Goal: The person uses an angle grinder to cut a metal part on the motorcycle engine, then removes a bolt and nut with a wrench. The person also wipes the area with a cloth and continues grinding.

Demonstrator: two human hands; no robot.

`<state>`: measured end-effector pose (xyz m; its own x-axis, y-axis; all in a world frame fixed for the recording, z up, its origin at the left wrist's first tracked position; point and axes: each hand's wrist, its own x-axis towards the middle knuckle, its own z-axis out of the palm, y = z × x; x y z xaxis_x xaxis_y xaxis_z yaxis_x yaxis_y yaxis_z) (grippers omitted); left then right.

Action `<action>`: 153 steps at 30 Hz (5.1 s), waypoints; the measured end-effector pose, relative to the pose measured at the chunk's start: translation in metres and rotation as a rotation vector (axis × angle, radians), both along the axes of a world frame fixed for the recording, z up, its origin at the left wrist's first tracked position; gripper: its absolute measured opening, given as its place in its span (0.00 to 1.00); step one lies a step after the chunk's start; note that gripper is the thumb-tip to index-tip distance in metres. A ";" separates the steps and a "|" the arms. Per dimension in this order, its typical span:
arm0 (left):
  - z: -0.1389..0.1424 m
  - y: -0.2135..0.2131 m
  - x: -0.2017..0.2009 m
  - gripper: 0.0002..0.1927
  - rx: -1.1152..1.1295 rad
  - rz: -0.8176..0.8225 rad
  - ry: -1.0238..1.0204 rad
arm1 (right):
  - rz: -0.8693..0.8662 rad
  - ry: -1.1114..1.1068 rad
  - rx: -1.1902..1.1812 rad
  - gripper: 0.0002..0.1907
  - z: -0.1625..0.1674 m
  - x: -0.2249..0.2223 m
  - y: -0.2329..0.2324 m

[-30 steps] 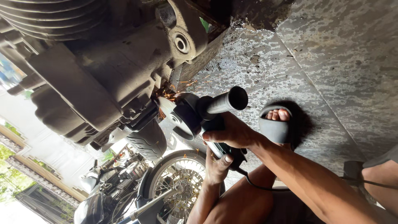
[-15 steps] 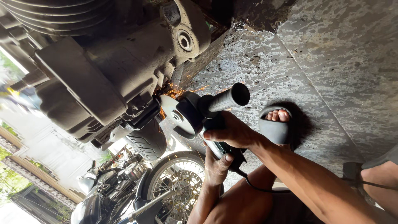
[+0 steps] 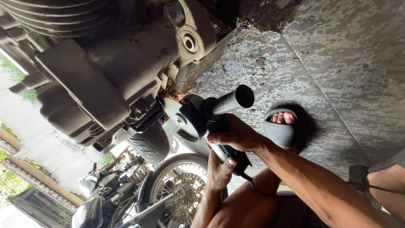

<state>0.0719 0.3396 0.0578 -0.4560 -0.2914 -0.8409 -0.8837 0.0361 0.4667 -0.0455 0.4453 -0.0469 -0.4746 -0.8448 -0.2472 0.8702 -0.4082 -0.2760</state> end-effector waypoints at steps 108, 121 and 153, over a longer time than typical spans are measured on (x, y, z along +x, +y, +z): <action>0.017 0.008 -0.023 0.54 0.017 -0.037 -0.042 | -0.045 -0.044 0.007 0.20 0.005 -0.001 0.006; 0.016 0.008 -0.020 0.55 -0.024 -0.059 -0.057 | -0.047 -0.012 0.011 0.19 0.006 -0.004 0.008; 0.018 0.008 -0.021 0.57 -0.049 -0.082 -0.074 | -0.031 -0.033 0.002 0.21 0.008 -0.007 0.010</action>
